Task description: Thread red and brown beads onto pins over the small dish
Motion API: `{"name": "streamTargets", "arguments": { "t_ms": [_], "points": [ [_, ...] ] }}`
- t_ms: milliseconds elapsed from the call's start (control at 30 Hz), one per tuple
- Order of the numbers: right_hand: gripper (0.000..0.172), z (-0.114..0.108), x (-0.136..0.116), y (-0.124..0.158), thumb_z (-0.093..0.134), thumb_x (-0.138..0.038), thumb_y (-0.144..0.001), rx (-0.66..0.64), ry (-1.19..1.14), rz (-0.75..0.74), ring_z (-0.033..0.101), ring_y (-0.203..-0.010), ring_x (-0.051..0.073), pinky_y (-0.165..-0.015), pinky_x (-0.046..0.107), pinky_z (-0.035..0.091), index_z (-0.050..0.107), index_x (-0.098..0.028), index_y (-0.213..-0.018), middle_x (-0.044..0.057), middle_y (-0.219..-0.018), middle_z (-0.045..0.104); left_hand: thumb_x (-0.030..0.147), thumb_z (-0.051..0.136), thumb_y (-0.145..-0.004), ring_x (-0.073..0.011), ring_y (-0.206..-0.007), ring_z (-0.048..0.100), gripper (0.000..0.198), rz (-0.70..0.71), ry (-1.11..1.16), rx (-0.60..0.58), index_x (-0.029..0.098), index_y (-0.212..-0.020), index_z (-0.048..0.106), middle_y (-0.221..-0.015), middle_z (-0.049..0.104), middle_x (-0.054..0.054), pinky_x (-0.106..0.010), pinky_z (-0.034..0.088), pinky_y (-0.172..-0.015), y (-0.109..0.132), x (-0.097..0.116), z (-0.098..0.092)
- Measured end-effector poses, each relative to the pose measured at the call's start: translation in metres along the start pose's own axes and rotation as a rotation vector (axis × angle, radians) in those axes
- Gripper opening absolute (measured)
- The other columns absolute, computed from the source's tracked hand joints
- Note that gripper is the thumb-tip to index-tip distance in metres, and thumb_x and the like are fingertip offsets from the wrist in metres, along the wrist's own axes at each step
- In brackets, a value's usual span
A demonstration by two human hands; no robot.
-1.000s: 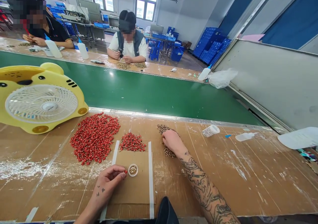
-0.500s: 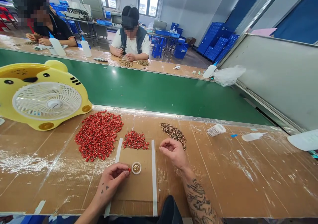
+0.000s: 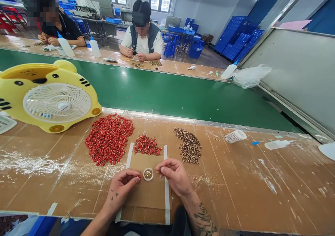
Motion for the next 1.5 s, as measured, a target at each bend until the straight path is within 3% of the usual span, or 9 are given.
{"name": "streamTargets", "arguments": {
  "t_ms": [167,367,533,800,933,1167,1333,1500],
  "points": [
    [0.014,0.022,-0.005,0.011,0.083,-0.032,-0.073,-0.005,-0.010,-0.205,0.055,-0.060,0.011,-0.054,0.022,0.044,0.074,-0.022,-0.073,0.000,-0.068,0.063,0.023,0.078,-0.074,-0.0183,-0.072,0.068,0.006,0.100,0.013,-0.013,0.017,-0.076,0.077,-0.076,0.074,-0.006,-0.025,0.055,-0.066,0.009,0.018,0.011],
    [0.003,0.042,-0.009,0.031,0.074,-0.026,-0.084,-0.052,0.119,-0.406,0.059,-0.075,0.016,-0.070,0.030,0.048,0.076,-0.027,-0.086,0.001,-0.076,0.065,0.013,0.075,-0.078,-0.0175,-0.077,0.069,0.008,0.290,0.003,-0.032,0.020,-0.081,0.078,-0.080,0.075,-0.006,-0.025,0.055,-0.070,0.021,0.048,0.030],
    [0.010,0.049,-0.011,0.039,0.072,-0.022,-0.087,-0.092,0.189,-0.456,0.058,-0.076,0.016,-0.068,0.031,0.047,0.076,-0.029,-0.092,0.001,-0.080,0.065,0.011,0.075,-0.079,-0.0171,-0.077,0.070,0.012,0.326,0.010,-0.052,0.021,-0.084,0.078,-0.081,0.075,-0.005,-0.024,0.056,-0.070,0.026,0.055,0.034],
    [0.011,0.053,-0.020,0.044,0.070,-0.019,-0.087,-0.042,0.316,-0.508,0.061,-0.076,0.017,-0.069,0.030,0.049,0.076,-0.029,-0.090,0.002,-0.080,0.067,0.010,0.075,-0.079,-0.0168,-0.078,0.071,0.013,0.381,-0.049,-0.016,0.021,-0.084,0.077,-0.082,0.075,-0.005,-0.024,0.058,-0.070,0.029,0.058,0.032],
    [0.011,0.052,-0.021,0.045,0.067,-0.022,-0.089,-0.044,0.360,-0.500,0.062,-0.079,0.018,-0.073,0.030,0.050,0.077,-0.027,-0.090,0.003,-0.082,0.068,0.008,0.074,-0.079,-0.0164,-0.076,0.071,0.016,0.414,-0.084,-0.015,0.022,-0.085,0.077,-0.081,0.076,-0.004,-0.024,0.058,-0.069,0.030,0.062,0.032],
    [0.009,0.051,-0.016,0.037,0.073,-0.028,-0.084,-0.138,0.371,-0.229,0.061,-0.069,0.015,-0.062,0.025,0.048,0.078,-0.022,-0.079,0.004,-0.075,0.067,0.004,0.072,-0.080,-0.0135,-0.069,0.072,0.024,0.539,-0.259,-0.102,0.026,-0.089,0.078,-0.079,0.079,-0.001,-0.021,0.055,-0.064,0.038,0.077,0.037],
    [0.012,0.060,-0.035,0.044,0.069,-0.025,-0.087,-0.153,0.571,-0.234,0.061,-0.068,0.014,-0.063,0.024,0.045,0.078,-0.020,-0.080,0.004,-0.074,0.068,0.005,0.070,-0.082,-0.0136,-0.069,0.073,0.025,0.528,-0.314,-0.118,0.027,-0.090,0.077,-0.079,0.079,-0.001,-0.021,0.055,-0.064,0.043,0.080,0.039],
    [0.013,0.058,-0.027,0.039,0.068,-0.025,-0.086,-0.118,0.588,-0.203,0.062,-0.070,0.015,-0.064,0.023,0.046,0.076,-0.019,-0.078,0.004,-0.075,0.069,0.008,0.070,-0.082,-0.0128,-0.063,0.069,0.019,0.494,-0.392,-0.105,0.025,-0.086,0.078,-0.075,0.077,-0.001,-0.020,0.052,-0.060,0.036,0.075,0.037]
  ]
}}
Point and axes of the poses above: each hand's wrist, its own y-axis away from the middle knuckle, its own z-axis out of the palm, x = y × z, the point moved 10 cm from there along -y, towards the middle knuckle
